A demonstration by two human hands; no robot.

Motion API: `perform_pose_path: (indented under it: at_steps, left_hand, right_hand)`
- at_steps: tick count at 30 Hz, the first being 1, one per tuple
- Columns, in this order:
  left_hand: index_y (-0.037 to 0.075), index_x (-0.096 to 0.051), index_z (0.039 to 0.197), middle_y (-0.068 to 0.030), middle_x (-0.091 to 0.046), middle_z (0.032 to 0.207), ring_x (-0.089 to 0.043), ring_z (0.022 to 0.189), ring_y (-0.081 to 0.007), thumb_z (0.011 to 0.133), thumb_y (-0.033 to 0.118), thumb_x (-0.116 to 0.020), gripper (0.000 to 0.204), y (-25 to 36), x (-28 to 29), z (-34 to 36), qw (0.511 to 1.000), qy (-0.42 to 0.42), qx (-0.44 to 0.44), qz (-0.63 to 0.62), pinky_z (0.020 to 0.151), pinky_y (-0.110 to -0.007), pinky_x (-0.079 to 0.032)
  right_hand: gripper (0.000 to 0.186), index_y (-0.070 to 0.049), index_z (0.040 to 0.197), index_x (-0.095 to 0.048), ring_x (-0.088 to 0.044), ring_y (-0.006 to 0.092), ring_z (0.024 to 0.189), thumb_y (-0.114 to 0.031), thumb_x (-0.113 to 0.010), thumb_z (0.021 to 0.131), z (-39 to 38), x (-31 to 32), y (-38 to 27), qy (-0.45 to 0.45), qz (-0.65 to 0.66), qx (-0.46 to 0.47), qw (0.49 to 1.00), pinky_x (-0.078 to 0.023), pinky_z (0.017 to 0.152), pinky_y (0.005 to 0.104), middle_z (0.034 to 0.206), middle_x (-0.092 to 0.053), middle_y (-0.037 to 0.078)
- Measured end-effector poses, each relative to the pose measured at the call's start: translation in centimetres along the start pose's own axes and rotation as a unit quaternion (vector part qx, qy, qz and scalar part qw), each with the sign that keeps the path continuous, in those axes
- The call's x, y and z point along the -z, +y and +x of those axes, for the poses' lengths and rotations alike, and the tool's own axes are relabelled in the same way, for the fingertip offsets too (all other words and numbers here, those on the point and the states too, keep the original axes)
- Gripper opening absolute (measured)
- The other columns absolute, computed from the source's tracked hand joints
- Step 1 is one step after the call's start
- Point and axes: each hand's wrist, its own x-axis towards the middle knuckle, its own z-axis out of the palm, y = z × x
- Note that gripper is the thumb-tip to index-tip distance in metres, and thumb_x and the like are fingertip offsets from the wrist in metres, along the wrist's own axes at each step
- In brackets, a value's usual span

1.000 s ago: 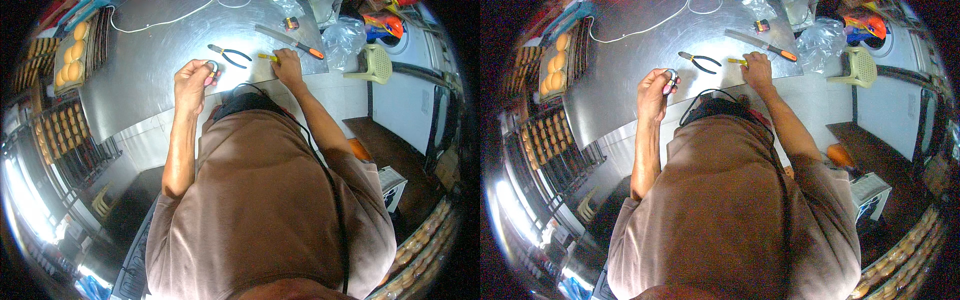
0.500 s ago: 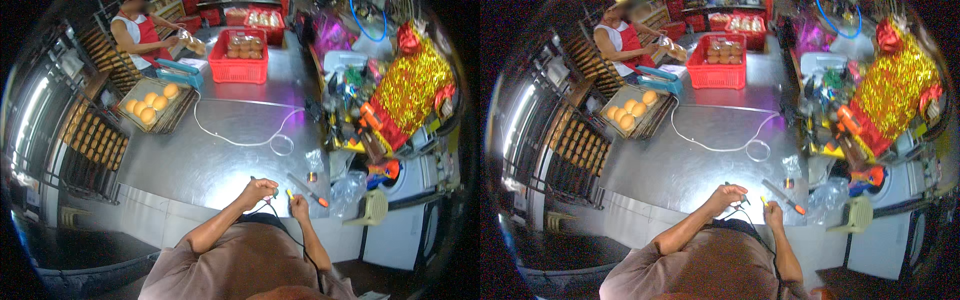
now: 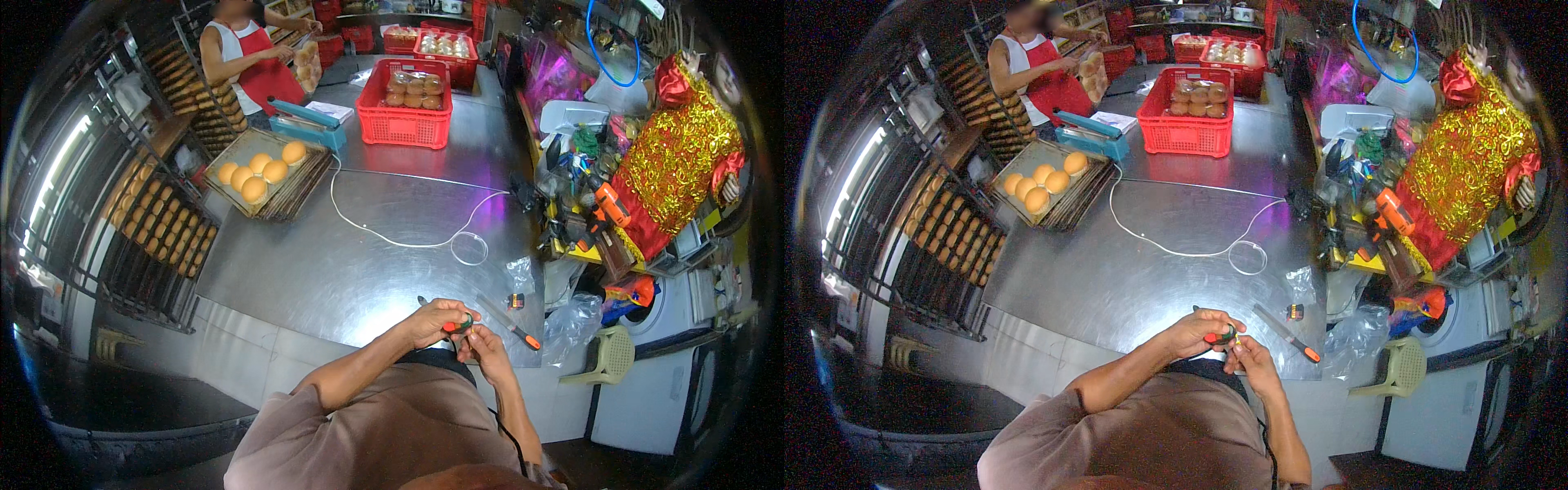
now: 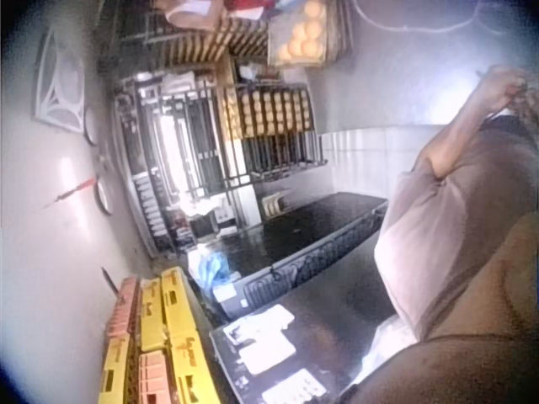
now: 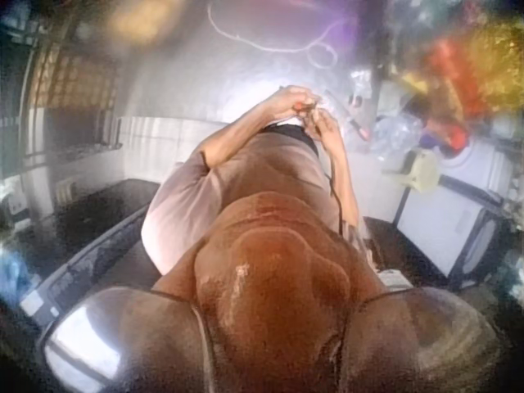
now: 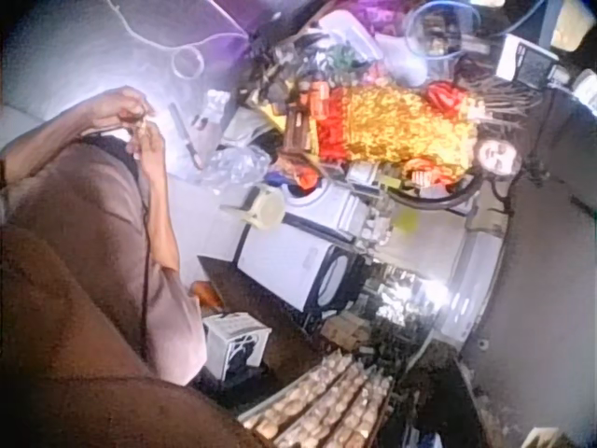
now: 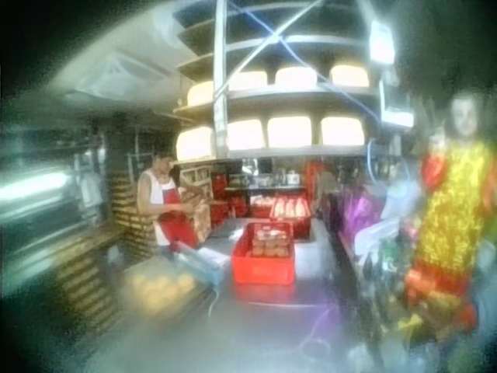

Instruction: The person works on a small electronic component, using pliers to strip wire insulation and a screwdriver to tighten connections. They handle a red and green circular device and a white cable throughout the process.

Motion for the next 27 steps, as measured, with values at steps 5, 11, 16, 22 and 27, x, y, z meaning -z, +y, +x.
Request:
perform_pose_path:
  at_steps: [5,11,16,22,27]
  left_hand:
    - [0.0,-0.063,0.103,-0.008,-0.062,0.092,-0.061,0.082,-0.0162,0.087,0.016,-0.061,0.023,-0.4,0.4,-1.5,0.999,-0.012,0.051,0.006,0.06,-0.025,-0.044]
    - [0.0,-0.064,0.104,-0.0087,-0.064,0.088,-0.06,0.079,-0.0162,0.086,0.015,-0.063,0.024,0.1,-0.3,-3.4,0.997,0.016,0.072,0.011,0.058,-0.025,-0.043]
    - [-0.002,-0.066,0.104,-0.0104,-0.065,0.089,-0.061,0.078,-0.0173,0.085,0.01,-0.063,0.023,0.1,-0.6,-3.5,0.998,0.017,0.055,0.0,0.054,-0.025,-0.044]
    - [-0.004,-0.066,0.099,-0.0109,-0.065,0.088,-0.063,0.076,-0.0184,0.084,0.002,-0.059,0.017,1.7,-2.3,-3.5,0.997,0.021,0.067,0.02,0.052,-0.025,-0.046]
    - [-0.001,-0.067,0.098,-0.009,-0.066,0.087,-0.063,0.076,-0.0167,0.085,0.002,-0.061,0.015,2.6,-3.2,-3.2,0.994,-0.017,0.1,0.036,0.055,-0.027,-0.049]
  right_hand:
    - [0.028,0.0,0.092,-0.062,-0.055,0.0125,0.06,-0.027,-0.059,0.097,0.2,1.1,0.2,-0.065,0.008,-0.036,0.997,-0.047,0.056,0.0259,0.068,-0.056,0.002]
    - [0.02,0.004,0.097,-0.066,-0.055,0.0107,0.06,-0.016,-0.061,0.095,0.0,0.8,-0.6,-0.058,-0.073,-0.029,0.995,-0.047,0.057,0.0256,0.079,-0.066,0.006]
    - [0.022,0.002,0.1,-0.068,-0.054,0.0084,0.062,-0.018,-0.06,0.096,-0.3,0.7,-0.2,-0.034,-0.118,0.017,0.992,-0.047,0.059,0.0241,0.087,-0.071,0.007]
    - [0.033,0.002,0.096,-0.068,-0.057,0.0128,0.058,-0.029,-0.057,0.097,-0.7,2.0,-1.6,-0.091,0.002,-0.058,0.994,-0.048,0.056,0.0263,0.069,-0.063,0.006]
    - [0.021,0.001,0.094,-0.066,-0.059,0.0138,0.062,-0.02,-0.063,0.092,-1.2,2.5,-1.6,-0.091,0.037,-0.06,0.993,-0.049,0.057,0.0281,0.071,-0.062,0.005]
